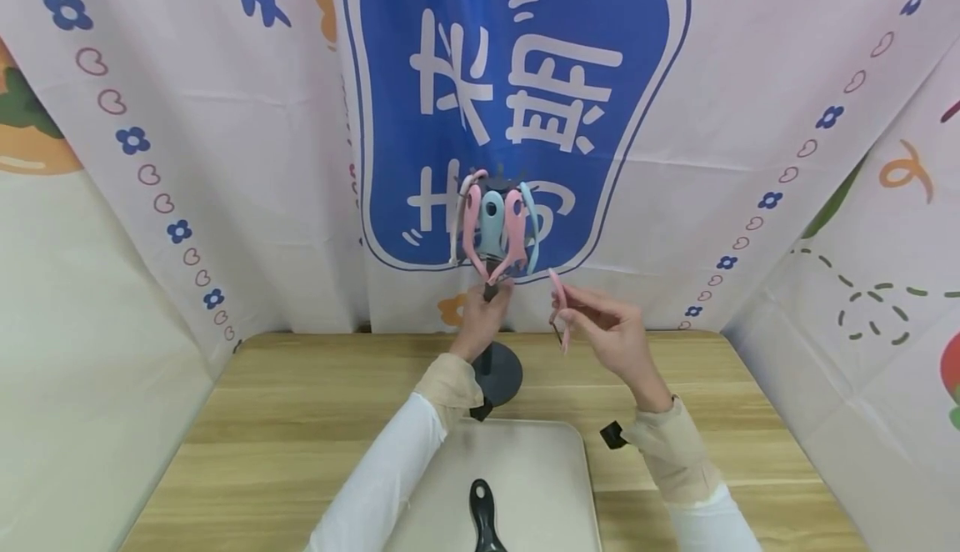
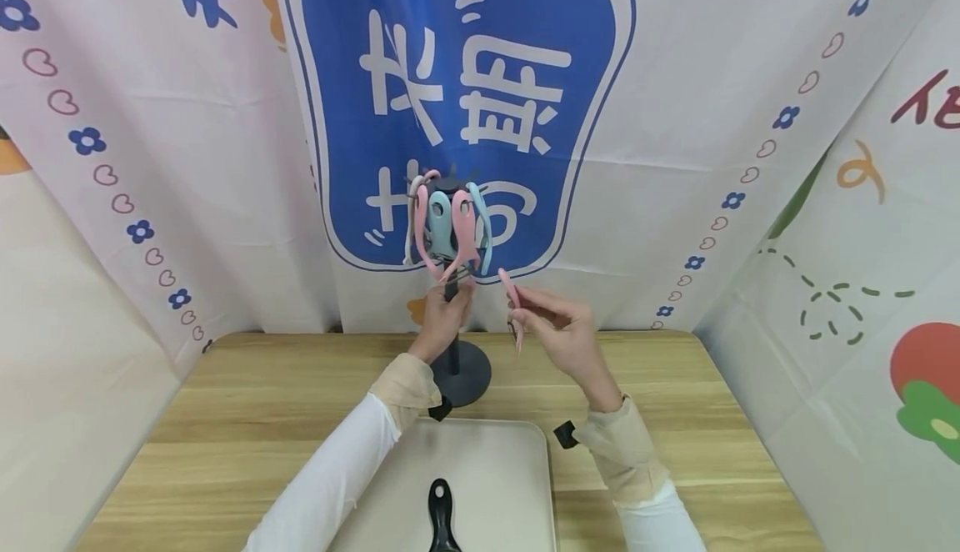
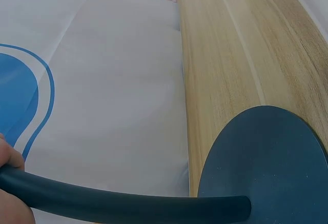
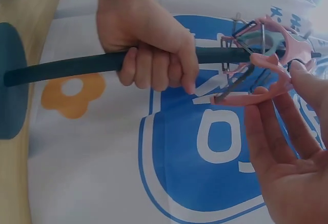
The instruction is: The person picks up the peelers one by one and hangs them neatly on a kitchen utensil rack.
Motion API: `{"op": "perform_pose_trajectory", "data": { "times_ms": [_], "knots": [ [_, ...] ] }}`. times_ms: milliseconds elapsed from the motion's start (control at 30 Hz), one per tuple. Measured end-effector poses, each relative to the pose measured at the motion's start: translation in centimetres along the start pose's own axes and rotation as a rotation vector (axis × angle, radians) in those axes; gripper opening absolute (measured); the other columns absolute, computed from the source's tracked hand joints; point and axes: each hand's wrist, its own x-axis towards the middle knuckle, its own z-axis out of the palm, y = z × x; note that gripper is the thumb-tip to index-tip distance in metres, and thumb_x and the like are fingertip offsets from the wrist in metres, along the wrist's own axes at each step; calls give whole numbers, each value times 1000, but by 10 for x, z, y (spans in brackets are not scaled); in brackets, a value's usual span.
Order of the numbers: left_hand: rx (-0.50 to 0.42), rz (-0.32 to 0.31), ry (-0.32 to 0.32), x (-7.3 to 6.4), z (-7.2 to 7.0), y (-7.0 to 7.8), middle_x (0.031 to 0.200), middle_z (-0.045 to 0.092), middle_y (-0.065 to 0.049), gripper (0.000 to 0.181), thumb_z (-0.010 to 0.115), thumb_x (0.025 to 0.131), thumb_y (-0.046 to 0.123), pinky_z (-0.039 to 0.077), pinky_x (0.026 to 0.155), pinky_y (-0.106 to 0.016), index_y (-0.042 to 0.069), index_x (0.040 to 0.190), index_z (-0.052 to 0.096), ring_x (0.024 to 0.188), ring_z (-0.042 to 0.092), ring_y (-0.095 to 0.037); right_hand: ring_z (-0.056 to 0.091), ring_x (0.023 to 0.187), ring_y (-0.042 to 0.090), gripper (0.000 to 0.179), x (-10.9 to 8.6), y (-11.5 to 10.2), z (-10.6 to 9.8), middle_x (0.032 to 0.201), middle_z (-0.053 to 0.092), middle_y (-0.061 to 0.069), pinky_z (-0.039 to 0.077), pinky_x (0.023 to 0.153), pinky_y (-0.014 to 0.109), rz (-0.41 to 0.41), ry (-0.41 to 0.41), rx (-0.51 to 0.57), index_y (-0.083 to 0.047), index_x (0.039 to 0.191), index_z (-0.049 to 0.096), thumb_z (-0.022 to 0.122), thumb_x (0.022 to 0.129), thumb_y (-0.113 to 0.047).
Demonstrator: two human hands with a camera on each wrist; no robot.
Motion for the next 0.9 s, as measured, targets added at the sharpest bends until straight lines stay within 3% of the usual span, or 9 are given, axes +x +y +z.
{"op": "perform_pose_trajectory", "data": {
  "times_ms": [233, 633, 900],
  "knots": [
    [-3, -15, 3, -1, 3, -1, 52, 35, 8, 56, 56, 112, 35, 25, 46, -28, 13, 62, 42, 45, 28, -11, 78, 109, 16, 35, 15, -2, -2, 119, 80, 3, 61, 93, 30, 23, 88, 22, 13, 131, 66, 70, 97, 12],
    [0, -7, 1, -2, 0, 0, 53, 37, 8, 54, 56, 112, 32, 25, 47, -28, 14, 63, 44, 45, 30, -11, 78, 108, 14, 31, 41, 3, 3, 119, 80, 7, 59, 95, 26, 75, 252, 0, 5, 132, 71, 71, 101, -2],
    [-3, 2, -3, 0, -1, -1, 53, 37, 8, 53, 55, 112, 32, 25, 47, -27, 14, 63, 43, 45, 30, -11, 77, 105, 13, 31, 57, 1, 9, 116, 81, -4, 58, 90, 23, 154, 340, -8, -1, 133, 73, 70, 105, -14]
  ]
}}
